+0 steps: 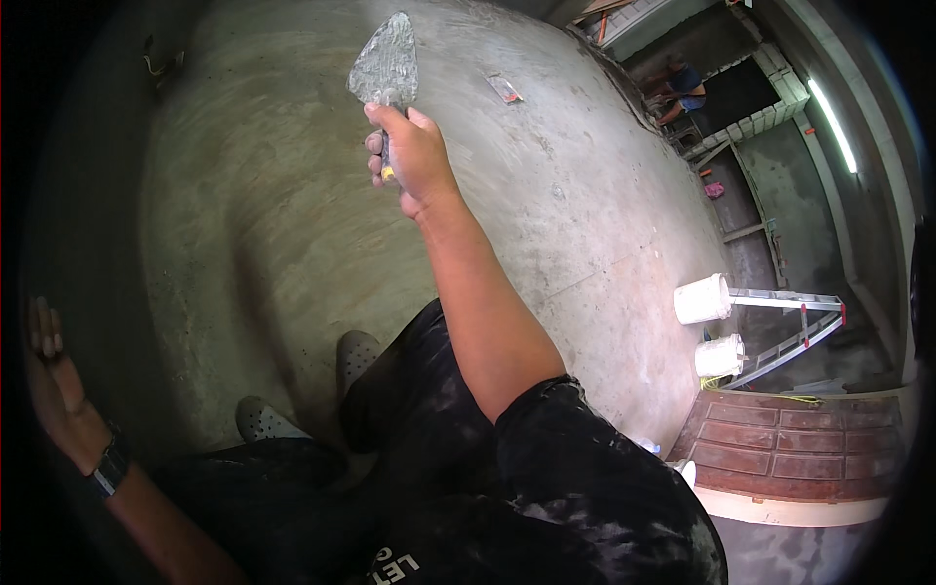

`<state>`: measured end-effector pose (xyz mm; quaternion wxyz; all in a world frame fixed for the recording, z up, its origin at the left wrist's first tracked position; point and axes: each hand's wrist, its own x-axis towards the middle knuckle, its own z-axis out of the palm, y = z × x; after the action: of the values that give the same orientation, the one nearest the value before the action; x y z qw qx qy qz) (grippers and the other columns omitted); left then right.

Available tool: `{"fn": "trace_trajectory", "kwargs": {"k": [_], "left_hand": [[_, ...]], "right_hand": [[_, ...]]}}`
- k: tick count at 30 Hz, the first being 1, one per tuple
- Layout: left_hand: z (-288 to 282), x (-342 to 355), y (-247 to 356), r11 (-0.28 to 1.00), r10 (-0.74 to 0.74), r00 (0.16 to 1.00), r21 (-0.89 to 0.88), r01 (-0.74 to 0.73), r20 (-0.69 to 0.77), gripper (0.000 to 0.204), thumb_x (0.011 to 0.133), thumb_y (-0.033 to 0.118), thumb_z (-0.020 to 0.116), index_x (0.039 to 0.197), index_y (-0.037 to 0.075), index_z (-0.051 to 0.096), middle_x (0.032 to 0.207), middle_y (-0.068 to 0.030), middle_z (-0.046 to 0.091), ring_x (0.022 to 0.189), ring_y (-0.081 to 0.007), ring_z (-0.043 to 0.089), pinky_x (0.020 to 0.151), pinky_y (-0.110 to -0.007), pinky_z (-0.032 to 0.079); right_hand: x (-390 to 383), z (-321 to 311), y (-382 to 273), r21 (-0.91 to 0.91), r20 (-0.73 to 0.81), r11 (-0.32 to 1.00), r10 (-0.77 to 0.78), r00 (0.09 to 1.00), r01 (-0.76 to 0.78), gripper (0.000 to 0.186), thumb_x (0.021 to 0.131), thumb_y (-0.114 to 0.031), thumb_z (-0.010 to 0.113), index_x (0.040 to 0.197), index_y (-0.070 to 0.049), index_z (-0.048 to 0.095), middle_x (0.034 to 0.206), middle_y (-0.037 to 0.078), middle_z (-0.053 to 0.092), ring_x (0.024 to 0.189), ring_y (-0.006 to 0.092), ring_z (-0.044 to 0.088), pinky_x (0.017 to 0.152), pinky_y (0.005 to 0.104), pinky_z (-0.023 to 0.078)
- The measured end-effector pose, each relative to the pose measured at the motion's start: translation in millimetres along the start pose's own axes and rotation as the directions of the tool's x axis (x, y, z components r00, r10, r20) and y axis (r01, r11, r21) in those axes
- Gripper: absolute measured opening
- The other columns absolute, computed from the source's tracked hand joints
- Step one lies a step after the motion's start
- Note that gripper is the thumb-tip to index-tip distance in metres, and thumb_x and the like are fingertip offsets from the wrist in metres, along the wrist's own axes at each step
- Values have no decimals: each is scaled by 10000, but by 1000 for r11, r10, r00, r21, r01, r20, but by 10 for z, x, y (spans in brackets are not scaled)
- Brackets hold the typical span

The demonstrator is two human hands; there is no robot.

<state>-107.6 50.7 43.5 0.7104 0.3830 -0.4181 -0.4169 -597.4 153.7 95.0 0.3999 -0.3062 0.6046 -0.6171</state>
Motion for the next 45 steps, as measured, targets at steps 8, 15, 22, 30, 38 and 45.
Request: {"fn": "trace_trajectory", "kwargs": {"k": [8, 15, 22, 30, 38, 45], "left_hand": [[881, -584, 768, 997, -77, 997, -17, 77, 0, 426, 1020, 214, 432, 1346, -59, 436, 730, 32, 364, 588, -45, 324, 541, -186, 302], [1853, -1507, 729, 663, 128, 340, -335, 669, 932, 336, 877, 281, 701, 964, -13, 564, 675, -75, 624, 646, -163, 629, 524, -252, 527], [1671, -1585, 820, 635, 92, 194, -208, 744, 977, 304, 877, 305, 686, 917, 41, 540, 676, -37, 570, 635, -148, 577, 535, -250, 500], [1569, -1566, 787, 618, 5, 288, -229, 752, 958, 278, 877, 332, 669, 863, 103, 512, 677, 6, 510, 621, -131, 518, 548, -248, 468], [1346, -1017, 682, 528, -144, 765, -605, 596, 628, 296, 976, 352, 484, 816, 113, 551, 573, 40, 415, 504, -107, 405, 448, -246, 359], [395, -295, 928, 626, -200, 901, -657, 420, 385, 302, 920, 337, 586, 737, 140, 448, 572, 48, 299, 517, -120, 324, 549, -249, 330]], "right_hand": [[-19, 217, -44, 39, 29, 999, 5, 1000, -6, 225, 851, -284, 649, 943, -112, 538, 666, -10, 527, 517, 92, 508, 431, 264, 407], [116, -248, 46, -78, -22, 997, 24, 999, -26, 208, 895, -335, 616, 951, -136, 593, 643, -56, 495, 494, 54, 456, 423, 222, 366], [16, 59, 50, -56, -16, 998, 18, 1000, -19, 282, 886, -326, 655, 985, -71, 584, 672, -37, 508, 524, 59, 475, 467, 228, 384], [17, 39, 58, -66, 19, 998, 11, 1000, -9, 323, 893, -341, 643, 1035, -60, 569, 685, -41, 504, 541, 56, 471, 482, 222, 373], [-14, 9, 70, -68, 48, 998, 5, 999, -1, 362, 905, -353, 638, 1057, -33, 566, 689, -27, 509, 548, 71, 473, 475, 232, 365], [-15, 118, 142, -266, 95, 962, -28, 995, 52, 315, 913, -329, 643, 1015, -34, 608, 758, -8, 566, 575, 70, 514, 500, 225, 433]]}}
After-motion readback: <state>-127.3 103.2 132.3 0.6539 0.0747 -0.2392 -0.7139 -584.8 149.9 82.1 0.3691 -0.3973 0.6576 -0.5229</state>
